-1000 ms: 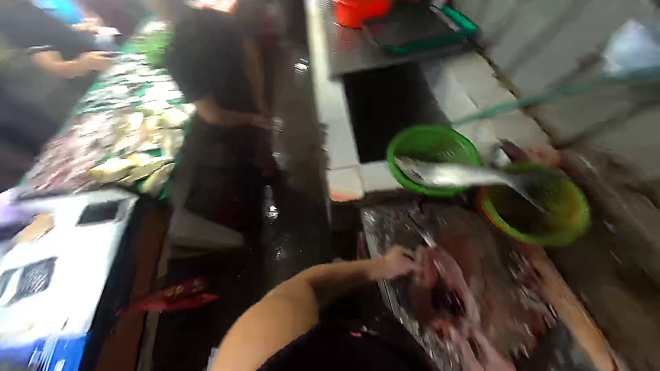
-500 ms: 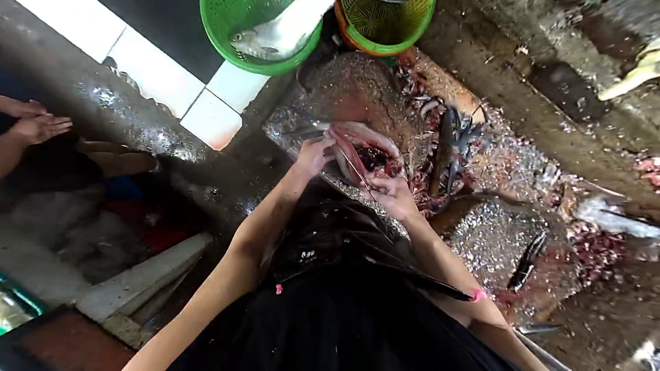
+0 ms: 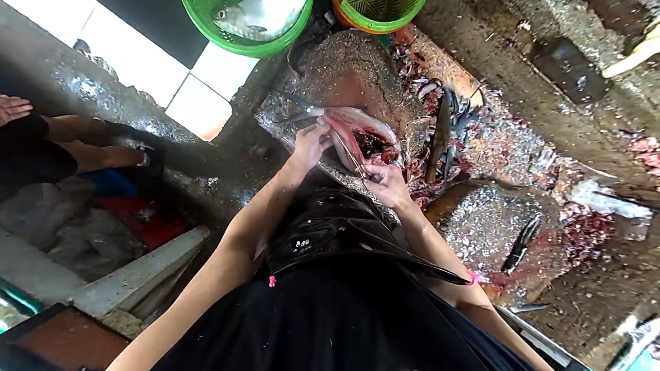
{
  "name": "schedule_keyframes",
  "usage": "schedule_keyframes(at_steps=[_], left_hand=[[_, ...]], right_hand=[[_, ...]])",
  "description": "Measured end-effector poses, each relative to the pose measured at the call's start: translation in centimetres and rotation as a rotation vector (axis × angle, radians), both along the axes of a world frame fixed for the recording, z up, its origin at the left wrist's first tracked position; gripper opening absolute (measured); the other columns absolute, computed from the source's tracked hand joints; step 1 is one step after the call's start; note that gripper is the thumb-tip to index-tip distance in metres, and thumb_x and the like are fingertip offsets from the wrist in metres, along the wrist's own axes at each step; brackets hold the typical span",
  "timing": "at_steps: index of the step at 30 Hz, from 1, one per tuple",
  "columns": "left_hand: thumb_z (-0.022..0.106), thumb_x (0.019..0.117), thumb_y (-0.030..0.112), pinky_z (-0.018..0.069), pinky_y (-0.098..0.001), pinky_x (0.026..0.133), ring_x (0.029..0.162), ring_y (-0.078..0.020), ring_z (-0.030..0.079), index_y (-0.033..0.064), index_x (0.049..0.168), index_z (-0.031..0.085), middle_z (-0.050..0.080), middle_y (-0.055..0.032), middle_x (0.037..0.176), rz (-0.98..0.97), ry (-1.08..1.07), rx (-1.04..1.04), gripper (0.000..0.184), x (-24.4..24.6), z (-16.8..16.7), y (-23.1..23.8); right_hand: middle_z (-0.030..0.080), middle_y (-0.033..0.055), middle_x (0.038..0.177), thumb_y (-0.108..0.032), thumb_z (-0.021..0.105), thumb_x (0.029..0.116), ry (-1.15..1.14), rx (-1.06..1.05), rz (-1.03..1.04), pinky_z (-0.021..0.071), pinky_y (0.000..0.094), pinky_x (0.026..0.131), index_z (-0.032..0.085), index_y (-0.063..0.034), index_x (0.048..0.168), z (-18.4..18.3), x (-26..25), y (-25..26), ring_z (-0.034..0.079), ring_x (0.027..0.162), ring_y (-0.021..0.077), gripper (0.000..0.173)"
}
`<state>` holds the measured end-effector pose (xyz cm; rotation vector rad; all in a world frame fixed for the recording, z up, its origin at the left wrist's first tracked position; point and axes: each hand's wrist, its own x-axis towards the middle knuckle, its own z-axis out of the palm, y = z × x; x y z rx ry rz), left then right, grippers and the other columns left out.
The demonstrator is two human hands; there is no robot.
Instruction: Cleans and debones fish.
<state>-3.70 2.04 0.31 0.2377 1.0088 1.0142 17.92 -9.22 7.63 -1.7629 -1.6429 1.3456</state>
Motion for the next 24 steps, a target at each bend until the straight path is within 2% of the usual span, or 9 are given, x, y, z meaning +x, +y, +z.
schedule_keyframes(at_steps=[2,5,8,14,18,21,24], left_hand=[[0.059,0.1015,0.005,0.0616,-0.0425,0.081,0.083,-0.0224,0.071,-0.0024,0.107,0.064,0.071,-0.0119,0.093,-0.011,0.003,0.024,0.011,0.0,0.2,-0.1],[0.058,0.102,0.007,0.0612,-0.0438,0.084,0.086,-0.0232,0.071,-0.0029,0.11,0.065,0.071,-0.0131,0.096,-0.048,0.012,0.064,0.014,-0.2,0.1,-0.3],[0.058,0.1016,0.006,0.0609,-0.0436,0.082,0.084,-0.0228,0.07,-0.0024,0.107,0.066,0.071,-0.0126,0.093,-0.024,-0.022,0.07,0.013,-0.3,-0.2,-0.3],[0.065,0.0956,0.002,0.0616,-0.0426,0.08,0.083,-0.0235,0.071,-0.0029,0.106,0.066,0.072,-0.0135,0.094,-0.061,0.028,0.058,0.011,-0.9,-0.7,0.1],[0.064,0.0968,0.007,0.0616,-0.0428,0.081,0.084,-0.0231,0.072,-0.0012,0.107,0.064,0.071,-0.0125,0.094,-0.112,0.064,0.015,0.013,-1.1,-0.9,0.4],[0.06,0.0986,0.008,0.0606,-0.0428,0.082,0.086,-0.0226,0.07,-0.0004,0.107,0.064,0.069,-0.0118,0.095,-0.082,0.062,-0.022,0.013,-0.9,-0.7,0.3],[0.057,0.0995,0.008,0.0598,-0.0435,0.084,0.088,-0.0234,0.07,-0.0001,0.106,0.064,0.069,-0.0119,0.096,-0.062,0.04,-0.024,0.013,-0.9,-0.6,0.2]], right_hand=[[0.073,0.003,0.081,-0.017,0.077,0.0882,-0.022,0.007,0.015,0.0547,0.0426,0.063,0.077,-0.0135,0.116,-0.3,-0.1,0.0,0.063,0.063,0.0145,0.028],[0.072,0.0036,0.081,-0.017,0.076,0.0871,0.04,0.079,0.046,0.0554,0.0386,0.062,0.077,-0.0097,0.114,-1.5,-0.1,0.9,0.063,0.064,0.0129,0.028],[0.073,0.0059,0.084,-0.014,0.075,0.0864,0.052,0.091,0.046,0.0561,0.0407,0.064,0.077,-0.0074,0.114,-1.8,-0.3,1.7,0.065,0.066,0.0146,0.028],[0.078,0.007,0.096,-0.017,0.079,0.0877,-0.132,0.005,0.073,0.0577,0.0534,0.079,0.079,-0.0153,0.116,0.7,-1.3,2.0,0.072,0.082,0.0216,0.028],[0.076,0.0095,0.097,-0.024,0.078,0.0877,-0.241,0.013,0.157,0.0554,0.0572,0.08,0.078,-0.0136,0.117,1.4,-1.4,2.1,0.071,0.087,0.0263,0.031],[0.074,0.0025,0.085,-0.032,0.075,0.0857,-0.192,0.049,0.153,0.0556,0.0528,0.073,0.079,-0.016,0.11,0.0,-0.1,0.9,0.068,0.076,0.0189,0.029],[0.072,0.0005,0.082,-0.034,0.076,0.0868,-0.172,0.007,0.127,0.0559,0.0504,0.068,0.078,-0.0176,0.113,-0.1,0.3,-0.8,0.067,0.071,0.0168,0.031]])
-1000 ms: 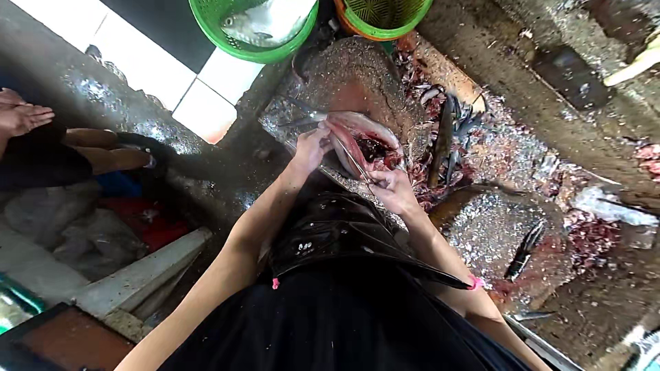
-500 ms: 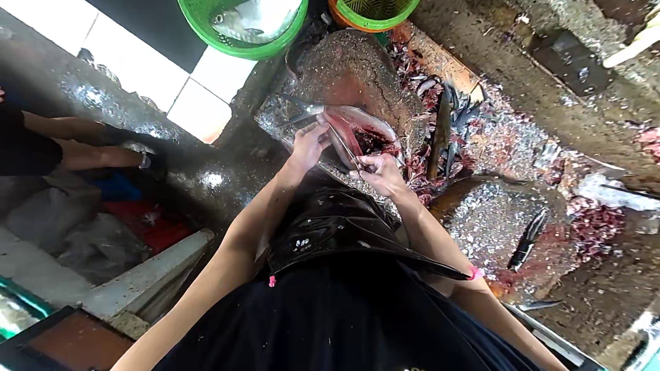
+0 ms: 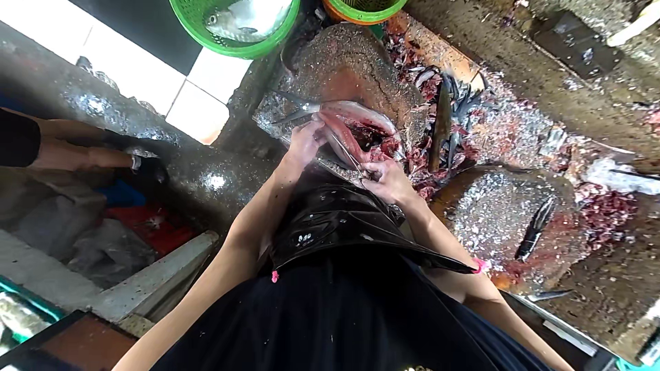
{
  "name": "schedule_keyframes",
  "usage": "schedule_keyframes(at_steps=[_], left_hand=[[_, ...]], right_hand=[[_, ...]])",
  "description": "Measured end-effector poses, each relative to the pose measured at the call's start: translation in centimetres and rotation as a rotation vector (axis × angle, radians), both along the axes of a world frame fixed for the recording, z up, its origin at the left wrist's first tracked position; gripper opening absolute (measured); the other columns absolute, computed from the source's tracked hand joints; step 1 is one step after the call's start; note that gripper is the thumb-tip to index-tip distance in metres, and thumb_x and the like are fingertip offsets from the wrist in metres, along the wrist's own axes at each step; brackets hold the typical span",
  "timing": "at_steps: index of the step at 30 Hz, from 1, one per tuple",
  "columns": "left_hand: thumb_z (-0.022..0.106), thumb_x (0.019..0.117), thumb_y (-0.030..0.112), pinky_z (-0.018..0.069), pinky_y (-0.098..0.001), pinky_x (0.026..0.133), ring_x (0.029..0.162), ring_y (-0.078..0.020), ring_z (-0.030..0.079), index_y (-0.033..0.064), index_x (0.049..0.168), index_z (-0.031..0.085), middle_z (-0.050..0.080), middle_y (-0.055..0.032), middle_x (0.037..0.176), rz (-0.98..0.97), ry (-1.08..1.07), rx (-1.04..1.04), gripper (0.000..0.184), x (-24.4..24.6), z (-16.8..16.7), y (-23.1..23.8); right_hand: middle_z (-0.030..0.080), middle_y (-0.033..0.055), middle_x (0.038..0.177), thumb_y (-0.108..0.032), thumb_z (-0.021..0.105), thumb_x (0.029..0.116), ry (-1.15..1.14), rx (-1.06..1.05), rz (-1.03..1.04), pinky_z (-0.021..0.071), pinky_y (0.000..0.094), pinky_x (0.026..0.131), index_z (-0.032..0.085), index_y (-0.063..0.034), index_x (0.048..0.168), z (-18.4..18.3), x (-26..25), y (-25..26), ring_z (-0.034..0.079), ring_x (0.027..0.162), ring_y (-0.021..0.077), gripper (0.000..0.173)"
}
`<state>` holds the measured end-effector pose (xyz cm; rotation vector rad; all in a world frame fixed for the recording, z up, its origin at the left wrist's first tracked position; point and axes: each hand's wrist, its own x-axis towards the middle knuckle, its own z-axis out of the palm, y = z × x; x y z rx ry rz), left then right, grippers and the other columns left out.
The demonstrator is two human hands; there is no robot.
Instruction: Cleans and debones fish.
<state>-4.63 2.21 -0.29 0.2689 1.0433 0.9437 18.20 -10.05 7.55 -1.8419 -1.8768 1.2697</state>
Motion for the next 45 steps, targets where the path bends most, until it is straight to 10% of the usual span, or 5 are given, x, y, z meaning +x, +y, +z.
schedule_keyframes(at_steps=[16,21,25,33,45], left_hand=[[0.069,0.0873,-0.005,0.0632,-0.0442,0.078,0.081,-0.0256,0.072,-0.0054,0.106,0.065,0.072,-0.0157,0.092,-0.014,0.028,0.092,0.019,0.8,0.6,-0.7],[0.059,0.0965,0.009,0.0578,-0.0378,0.084,0.09,-0.0203,0.066,0.0034,0.114,0.06,0.066,-0.0098,0.099,0.134,-0.022,-0.154,0.019,2.7,1.1,-1.0],[0.06,0.0999,0.011,0.0609,-0.0388,0.082,0.086,-0.0221,0.069,0.0007,0.116,0.061,0.067,-0.0116,0.099,0.111,-0.075,-0.153,0.019,3.6,1.3,-1.7],[0.052,0.1036,0.011,0.0605,-0.0414,0.085,0.089,-0.0231,0.07,0.0021,0.115,0.061,0.069,-0.0112,0.099,-0.037,-0.143,0.01,0.016,2.8,1.3,-1.8],[0.063,0.1001,0.015,0.0585,-0.0388,0.091,0.096,-0.0213,0.07,0.0037,0.12,0.063,0.071,-0.0102,0.104,-0.131,-0.151,-0.023,0.023,2.0,1.4,-1.2]], right_hand=[[0.074,0.0083,0.122,-0.019,0.086,0.0764,0.105,-0.094,0.002,0.0578,0.0525,0.092,0.06,-0.0171,0.147,1.6,-0.1,3.4,0.072,0.101,0.0251,0.075],[0.016,0.0029,0.173,-0.021,0.062,0.0914,1.125,0.087,-0.428,0.0584,0.0412,0.093,-0.006,-0.0369,0.165,0.6,1.1,1.0,0.059,0.128,0.0241,0.102],[-0.009,0.0181,0.173,-0.035,0.067,0.0961,0.499,0.541,-0.378,0.039,0.0486,0.12,-0.016,-0.0136,0.164,0.2,-1.8,0.2,0.022,0.157,0.0288,0.11],[-0.002,0.0262,0.171,-0.052,0.06,0.0884,-0.52,0.517,-0.074,0.0328,0.0753,0.096,0.017,-0.0211,0.167,1.5,-4.3,-1.0,0.036,0.138,0.0543,0.095],[0.052,-0.0001,0.157,-0.017,0.055,0.0998,0.421,0.189,-0.442,0.0602,0.0382,0.071,0.009,-0.0263,0.168,0.8,-1.8,-0.4,0.071,0.102,0.0154,0.083]])
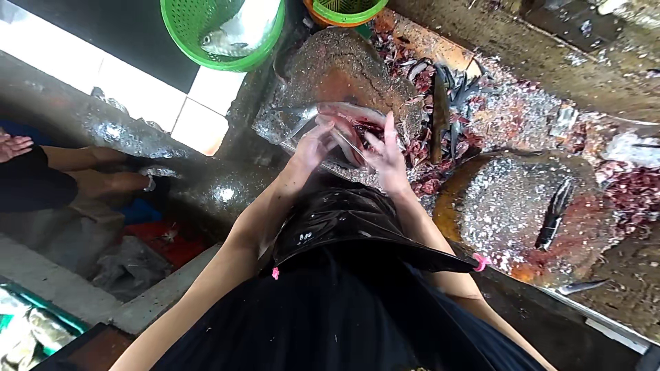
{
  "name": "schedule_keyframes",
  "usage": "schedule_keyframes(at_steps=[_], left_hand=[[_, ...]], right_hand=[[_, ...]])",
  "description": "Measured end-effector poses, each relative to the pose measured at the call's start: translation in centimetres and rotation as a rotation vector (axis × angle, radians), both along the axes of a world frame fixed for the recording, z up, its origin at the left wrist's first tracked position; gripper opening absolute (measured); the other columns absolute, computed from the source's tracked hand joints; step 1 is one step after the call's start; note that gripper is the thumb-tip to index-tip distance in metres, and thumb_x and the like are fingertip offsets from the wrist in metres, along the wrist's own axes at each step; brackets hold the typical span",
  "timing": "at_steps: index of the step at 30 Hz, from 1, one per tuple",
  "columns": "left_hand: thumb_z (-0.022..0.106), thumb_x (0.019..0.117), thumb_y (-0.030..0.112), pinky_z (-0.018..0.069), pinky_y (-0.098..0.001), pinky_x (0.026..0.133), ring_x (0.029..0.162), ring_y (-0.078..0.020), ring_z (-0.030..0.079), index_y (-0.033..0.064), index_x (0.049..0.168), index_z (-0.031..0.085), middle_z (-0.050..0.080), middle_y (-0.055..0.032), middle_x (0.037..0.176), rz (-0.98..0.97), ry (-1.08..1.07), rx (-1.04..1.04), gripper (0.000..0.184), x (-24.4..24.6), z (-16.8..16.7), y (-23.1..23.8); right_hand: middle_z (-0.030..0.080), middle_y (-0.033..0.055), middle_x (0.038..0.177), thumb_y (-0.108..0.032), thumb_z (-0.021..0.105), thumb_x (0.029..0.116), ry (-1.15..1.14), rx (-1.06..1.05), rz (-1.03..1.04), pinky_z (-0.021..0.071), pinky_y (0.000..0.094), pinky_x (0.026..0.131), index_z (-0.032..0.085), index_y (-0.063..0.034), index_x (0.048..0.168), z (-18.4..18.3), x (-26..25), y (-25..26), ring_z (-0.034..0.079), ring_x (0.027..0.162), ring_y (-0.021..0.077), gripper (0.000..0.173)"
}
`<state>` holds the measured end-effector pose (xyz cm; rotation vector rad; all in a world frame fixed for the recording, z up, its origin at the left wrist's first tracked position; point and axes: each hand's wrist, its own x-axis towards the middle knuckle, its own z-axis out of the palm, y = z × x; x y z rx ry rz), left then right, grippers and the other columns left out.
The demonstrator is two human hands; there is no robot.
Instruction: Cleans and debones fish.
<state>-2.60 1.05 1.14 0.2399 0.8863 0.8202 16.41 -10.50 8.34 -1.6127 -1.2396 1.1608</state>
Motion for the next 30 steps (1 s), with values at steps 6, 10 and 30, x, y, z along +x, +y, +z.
schedule_keyframes(at_steps=[6,10,30], left_hand=[[0.055,0.1009,0.014,0.0583,-0.0391,0.087,0.093,-0.0207,0.068,0.0099,0.122,0.055,0.066,-0.0079,0.102,0.07,0.012,-0.064,0.022,1.5,0.2,-0.1],[0.053,0.1017,0.017,0.0579,-0.0387,0.084,0.09,-0.0201,0.067,0.0085,0.11,0.059,0.066,-0.0074,0.098,0.041,0.042,-0.071,0.014,1.7,0.7,-0.4],[0.067,0.1002,0.021,0.0626,-0.0402,0.076,0.082,-0.0232,0.072,-0.0016,0.121,0.064,0.072,-0.0143,0.096,0.03,0.321,0.011,0.03,-2.4,-1.6,-1.0]], right_hand=[[-0.004,0.0165,0.173,-0.033,0.062,0.0969,0.005,0.354,0.015,0.0326,0.048,0.124,-0.011,-0.0101,0.165,-0.5,0.6,0.1,0.022,0.157,0.0274,0.102],[0.067,-0.0003,0.14,-0.027,0.063,0.0995,-0.587,0.249,0.002,0.0531,0.0541,0.095,0.038,-0.019,0.161,-0.3,0.7,2.0,0.072,0.111,0.0211,0.067],[0.076,0.0113,0.105,-0.031,0.075,0.0908,-0.486,-0.263,0.405,0.0531,0.062,0.091,0.076,-0.013,0.118,0.5,-2.0,0.5,0.07,0.102,0.032,0.033]])
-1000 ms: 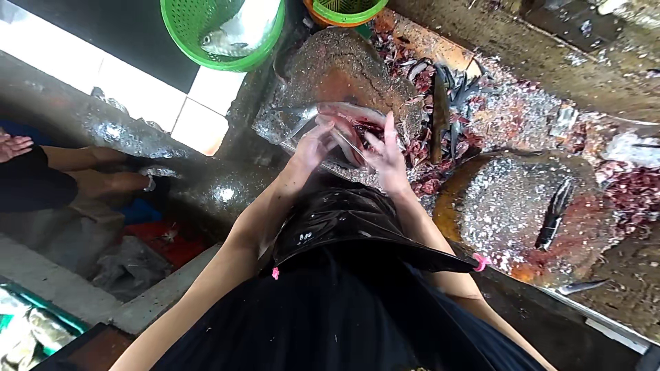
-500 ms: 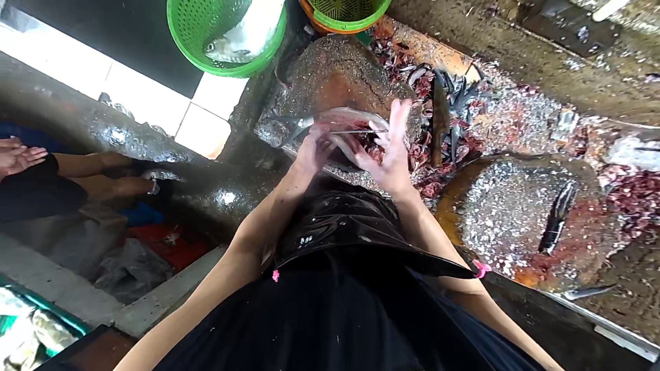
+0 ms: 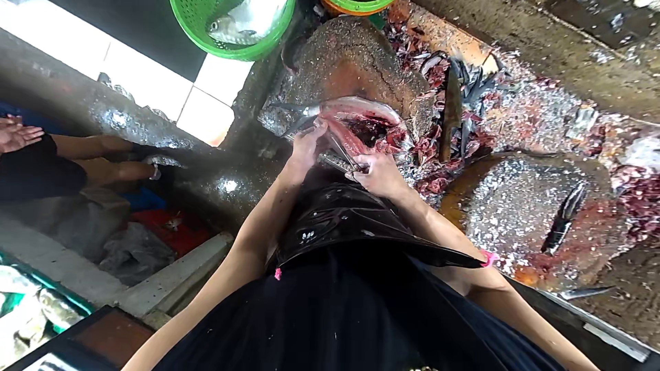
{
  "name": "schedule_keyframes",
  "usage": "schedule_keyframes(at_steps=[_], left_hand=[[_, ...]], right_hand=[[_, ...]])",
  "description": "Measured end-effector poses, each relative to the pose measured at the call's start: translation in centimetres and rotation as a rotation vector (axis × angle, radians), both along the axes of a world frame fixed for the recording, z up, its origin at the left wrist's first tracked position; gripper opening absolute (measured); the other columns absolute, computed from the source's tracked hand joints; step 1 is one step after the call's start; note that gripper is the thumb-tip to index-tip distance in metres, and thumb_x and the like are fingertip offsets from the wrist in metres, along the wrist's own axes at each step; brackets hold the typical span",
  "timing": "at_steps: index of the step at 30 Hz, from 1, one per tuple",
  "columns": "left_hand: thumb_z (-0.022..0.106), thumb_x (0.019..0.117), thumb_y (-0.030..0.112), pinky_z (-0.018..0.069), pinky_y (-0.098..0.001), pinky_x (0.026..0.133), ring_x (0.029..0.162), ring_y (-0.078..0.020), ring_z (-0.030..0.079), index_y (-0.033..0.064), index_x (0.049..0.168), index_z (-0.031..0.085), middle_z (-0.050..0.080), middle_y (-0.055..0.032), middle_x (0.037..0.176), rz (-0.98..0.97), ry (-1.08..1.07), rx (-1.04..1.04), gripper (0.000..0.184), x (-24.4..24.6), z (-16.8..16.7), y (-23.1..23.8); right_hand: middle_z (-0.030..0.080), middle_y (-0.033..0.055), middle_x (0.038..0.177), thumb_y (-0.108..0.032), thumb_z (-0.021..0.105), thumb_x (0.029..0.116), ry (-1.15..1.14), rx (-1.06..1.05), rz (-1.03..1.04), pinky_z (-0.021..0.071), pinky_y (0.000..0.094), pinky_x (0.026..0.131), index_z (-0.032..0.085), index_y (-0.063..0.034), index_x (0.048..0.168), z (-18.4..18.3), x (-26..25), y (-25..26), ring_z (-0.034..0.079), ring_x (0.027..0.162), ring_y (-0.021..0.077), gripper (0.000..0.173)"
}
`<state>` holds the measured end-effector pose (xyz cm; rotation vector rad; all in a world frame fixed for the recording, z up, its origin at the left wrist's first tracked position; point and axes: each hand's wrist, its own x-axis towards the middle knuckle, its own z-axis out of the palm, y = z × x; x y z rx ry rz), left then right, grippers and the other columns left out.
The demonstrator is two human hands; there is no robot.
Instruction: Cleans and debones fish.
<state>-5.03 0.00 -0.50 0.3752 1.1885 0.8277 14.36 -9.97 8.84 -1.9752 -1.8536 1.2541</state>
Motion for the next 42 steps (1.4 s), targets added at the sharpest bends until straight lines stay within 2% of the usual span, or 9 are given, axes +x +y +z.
schedule_keyframes(at_steps=[6,11,14,16,23,31,36,40,42], left_hand=[[0.07,0.0986,0.02,0.0634,-0.0436,0.078,0.083,-0.0266,0.073,-0.0033,0.121,0.064,0.073,-0.0172,0.097,0.052,-0.033,-0.004,0.033,0.3,0.0,-0.2],[0.07,0.0975,0.014,0.0632,-0.0427,0.076,0.082,-0.0253,0.073,-0.0026,0.12,0.063,0.072,-0.016,0.098,0.034,0.002,0.007,0.03,-0.9,-0.3,0.7],[0.065,0.0947,0.004,0.0609,-0.0413,0.076,0.086,-0.0231,0.07,-0.0022,0.121,0.063,0.07,-0.0142,0.103,-0.08,0.092,0.074,0.027,-1.5,0.3,2.2],[0.062,0.0962,0.004,0.0599,-0.0403,0.077,0.086,-0.0216,0.069,-0.0019,0.117,0.064,0.069,-0.0124,0.101,-0.092,0.11,0.108,0.022,-1.6,0.4,3.2],[0.062,0.0957,0.0,0.0607,-0.0424,0.082,0.087,-0.0221,0.069,-0.0021,0.108,0.065,0.07,-0.0117,0.098,-0.021,-0.027,0.163,0.013,-0.6,1.6,2.9],[0.062,0.0983,0.001,0.0617,-0.0425,0.082,0.086,-0.0233,0.071,-0.0038,0.112,0.065,0.071,-0.0138,0.098,0.076,-0.071,0.14,0.015,-0.6,1.2,2.3],[0.06,0.0998,0.003,0.0624,-0.0426,0.08,0.084,-0.0237,0.072,-0.0038,0.11,0.064,0.072,-0.0135,0.095,0.042,-0.092,0.129,0.013,-1.1,1.1,2.2],[0.063,0.1,0.008,0.0625,-0.0449,0.083,0.086,-0.0251,0.073,-0.0033,0.112,0.064,0.072,-0.0141,0.096,-0.062,-0.125,0.147,0.017,-1.5,0.9,2.4],[0.066,0.0988,0.014,0.0624,-0.0428,0.076,0.079,-0.0229,0.071,-0.0009,0.108,0.068,0.072,-0.0116,0.088,-0.048,-0.077,0.109,0.018,-0.7,1.0,2.4]], right_hand=[[0.077,0.0058,0.105,-0.029,0.078,0.0899,0.072,-0.042,-0.062,0.0544,0.0559,0.093,0.077,-0.0159,0.119,-0.2,0.9,-0.3,0.071,0.1,0.0229,0.032],[0.078,0.0018,0.094,-0.028,0.079,0.0881,0.122,-0.016,-0.07,0.0614,0.0492,0.077,0.077,-0.0171,0.119,0.2,2.1,-1.5,0.073,0.078,0.0158,0.033],[0.074,0.001,0.085,-0.027,0.078,0.0855,0.201,0.107,-0.116,0.0553,0.0426,0.063,0.077,-0.0142,0.121,-0.1,2.8,-1.7,0.063,0.064,0.0127,0.038],[0.073,0.0009,0.082,-0.024,0.078,0.0847,0.285,0.138,-0.129,0.0549,0.0394,0.061,0.077,-0.0127,0.119,-0.5,2.8,-1.5,0.062,0.062,0.0109,0.036],[0.074,-0.0009,0.082,-0.036,0.076,0.0848,0.123,0.196,-0.078,0.055,0.0513,0.071,0.08,-0.0184,0.111,-1.4,1.7,0.1,0.067,0.072,0.015,0.032],[0.073,0.0024,0.077,-0.026,0.076,0.0885,0.251,0.235,-0.119,0.055,0.0449,0.063,0.079,-0.0128,0.111,-3.4,-0.1,1.0,0.064,0.063,0.0142,0.026],[0.076,0.0048,0.085,-0.027,0.075,0.0869,0.307,0.242,-0.062,0.0576,0.043,0.072,0.079,-0.01,0.114,-5.1,0.4,2.5,0.068,0.071,0.013,0.032],[0.079,0.0009,0.093,-0.03,0.079,0.0821,0.127,0.085,0.045,0.0585,0.0505,0.085,0.081,-0.0195,0.113,-3.0,1.1,4.0,0.073,0.085,0.0154,0.033],[0.077,0.0032,0.106,-0.026,0.085,0.0799,0.11,-0.007,0.064,0.0576,0.0518,0.09,0.074,-0.0165,0.129,-0.4,2.1,4.7,0.073,0.094,0.0205,0.052]])
